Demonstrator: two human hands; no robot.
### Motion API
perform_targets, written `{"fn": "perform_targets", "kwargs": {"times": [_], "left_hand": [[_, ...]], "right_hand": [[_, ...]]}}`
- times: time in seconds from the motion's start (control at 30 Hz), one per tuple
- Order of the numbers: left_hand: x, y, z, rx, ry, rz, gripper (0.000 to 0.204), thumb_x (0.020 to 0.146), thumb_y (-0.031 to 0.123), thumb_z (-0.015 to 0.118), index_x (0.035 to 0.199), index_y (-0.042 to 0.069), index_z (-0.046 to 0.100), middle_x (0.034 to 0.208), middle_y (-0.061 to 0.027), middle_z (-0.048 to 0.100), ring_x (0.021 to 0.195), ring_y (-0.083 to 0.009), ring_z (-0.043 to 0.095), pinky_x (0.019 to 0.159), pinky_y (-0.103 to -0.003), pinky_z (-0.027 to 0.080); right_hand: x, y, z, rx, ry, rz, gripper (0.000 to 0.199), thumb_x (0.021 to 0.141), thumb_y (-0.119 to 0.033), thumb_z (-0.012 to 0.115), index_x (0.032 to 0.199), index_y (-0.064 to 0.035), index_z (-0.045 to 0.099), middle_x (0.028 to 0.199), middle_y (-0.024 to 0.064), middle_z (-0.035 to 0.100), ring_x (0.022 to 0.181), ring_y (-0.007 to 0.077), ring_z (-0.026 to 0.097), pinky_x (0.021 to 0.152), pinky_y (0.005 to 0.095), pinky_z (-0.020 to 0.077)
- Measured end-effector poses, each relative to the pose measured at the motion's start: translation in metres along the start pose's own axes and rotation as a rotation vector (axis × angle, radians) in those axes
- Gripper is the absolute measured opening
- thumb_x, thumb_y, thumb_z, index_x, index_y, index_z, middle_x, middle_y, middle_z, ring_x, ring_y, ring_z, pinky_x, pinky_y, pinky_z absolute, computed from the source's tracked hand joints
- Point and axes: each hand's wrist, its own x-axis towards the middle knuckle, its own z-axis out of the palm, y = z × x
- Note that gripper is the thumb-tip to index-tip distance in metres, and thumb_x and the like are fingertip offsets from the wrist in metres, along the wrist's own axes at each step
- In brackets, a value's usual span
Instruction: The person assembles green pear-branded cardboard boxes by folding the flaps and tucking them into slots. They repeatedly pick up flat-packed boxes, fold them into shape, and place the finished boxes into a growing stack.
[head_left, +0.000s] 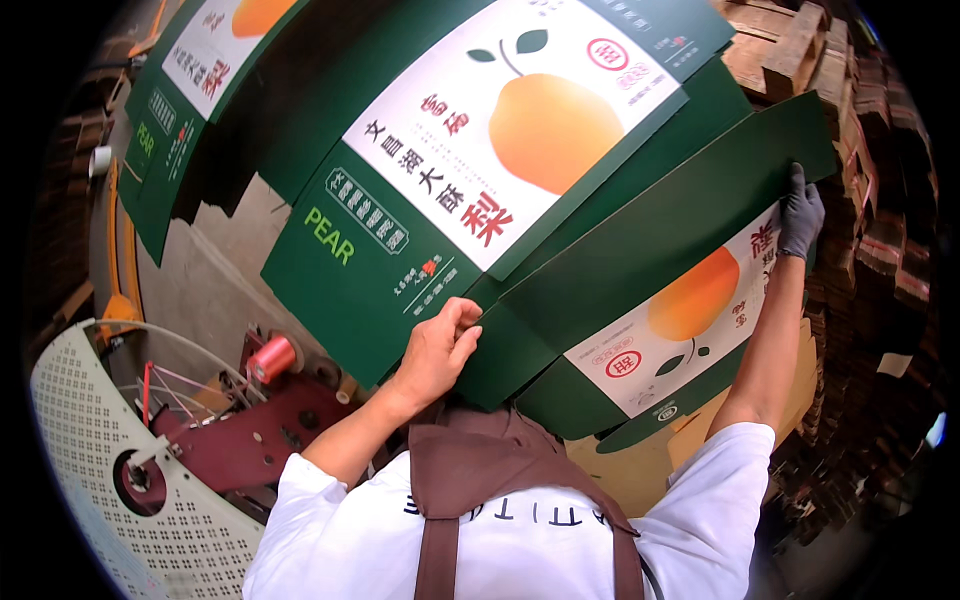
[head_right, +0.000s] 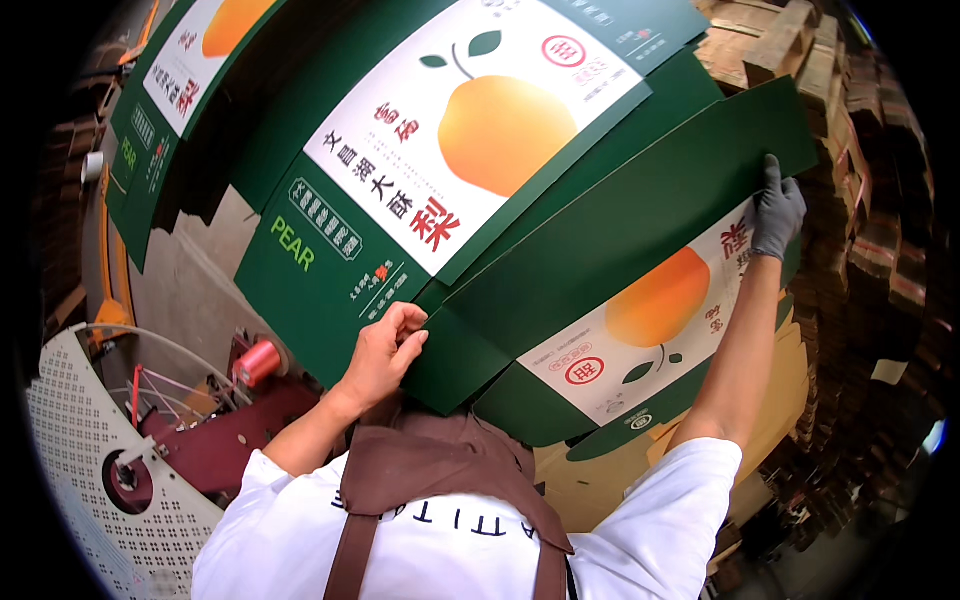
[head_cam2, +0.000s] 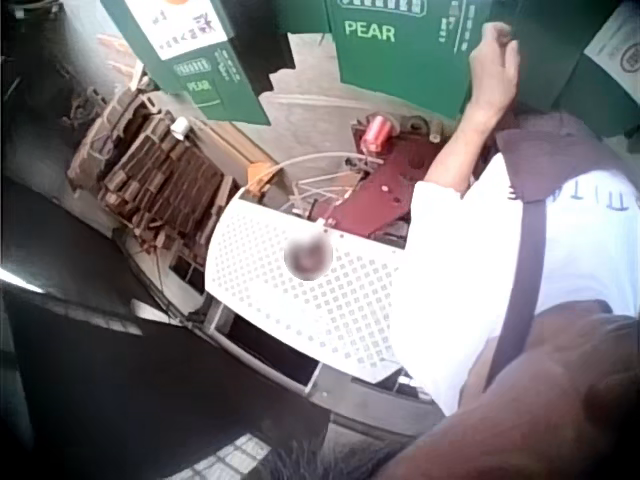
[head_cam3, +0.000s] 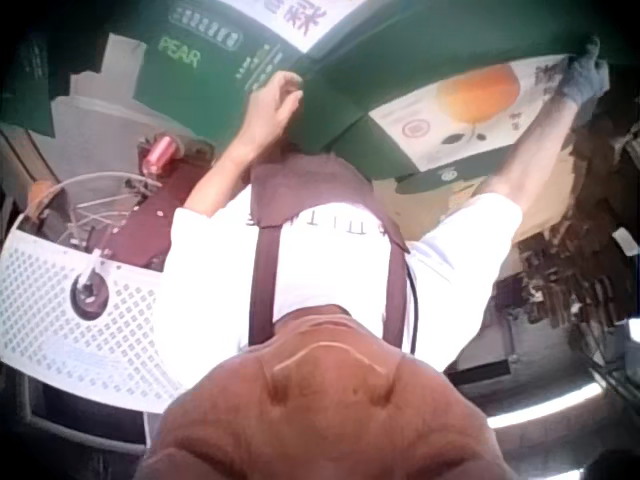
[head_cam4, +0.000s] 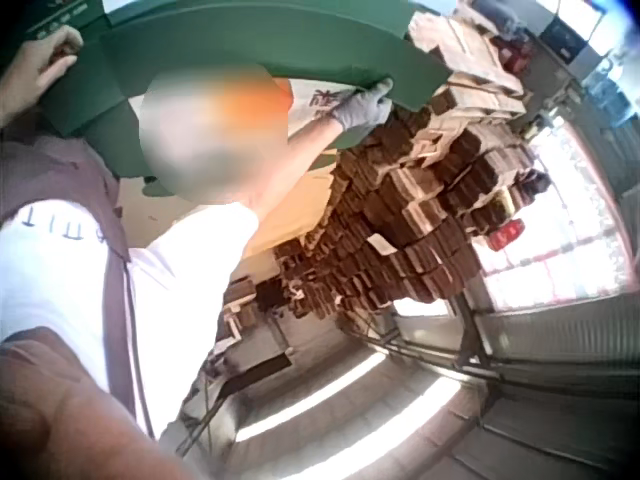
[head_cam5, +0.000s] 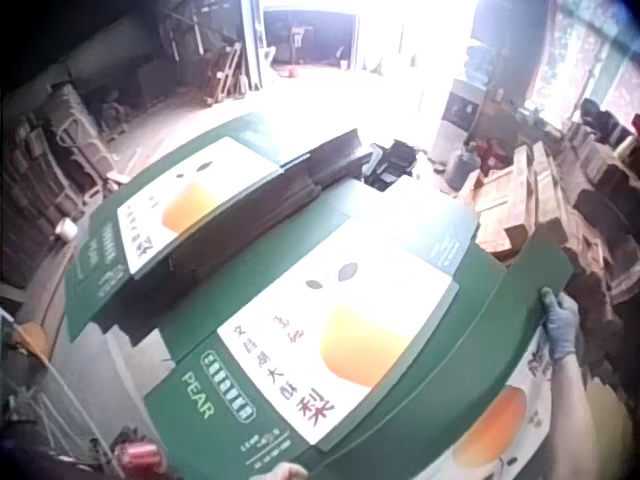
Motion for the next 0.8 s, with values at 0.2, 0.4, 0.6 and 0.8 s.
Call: {"fn": "perform_targets", "kwargs": {"times": [0.2,0.4,0.6,0.8], "left_hand": [[0.003,-0.018,0.002,0.2,0.196,0.219,0.026,0.087,-0.001,0.064,0.112,0.004,0.058,0.097,-0.0137,0.067,0.081,-0.0329,0.068,0.07,-0.039,0.055],[0.012,-0.024,0.006,0.299,0.224,0.323,0.041,0.083,-0.009,0.064,0.121,0.006,0.062,0.102,-0.0107,0.061,0.079,-0.0271,0.065,0.066,-0.036,0.055],[0.018,-0.024,0.005,0.346,0.204,0.319,0.051,0.079,-0.011,0.064,0.127,0.008,0.063,0.098,-0.0088,0.057,0.076,-0.0243,0.064,0.063,-0.035,0.055],[0.021,-0.026,0.003,0.366,0.168,0.302,0.053,0.079,-0.006,0.061,0.129,0.009,0.062,0.097,-0.0073,0.055,0.078,-0.0247,0.065,0.062,-0.036,0.056]], "right_hand": [[0.01,-0.037,0.022,-0.128,-0.092,0.054,0.053,0.09,-0.052,0.07,0.096,0.0009,0.074,0.084,0.0044,0.071,0.076,0.0111,0.06,0.075,0.0272,0.0466],[0.026,-0.041,0.032,-0.342,-0.101,0.021,0.064,0.088,-0.063,0.065,0.093,0.0,0.075,0.081,0.0052,0.07,0.073,0.0139,0.06,0.073,0.028,0.0459],[0.025,-0.049,0.044,-0.217,-0.124,0.072,0.063,0.087,-0.06,0.069,0.092,0.0024,0.074,0.083,0.0039,0.07,0.074,0.0112,0.059,0.073,0.0264,0.0462],[0.031,-0.043,0.043,-0.286,-0.188,0.134,0.062,0.091,-0.056,0.066,0.106,0.0034,0.072,0.096,0.006,0.071,0.084,0.0132,0.062,0.08,0.0259,0.0465]]}}
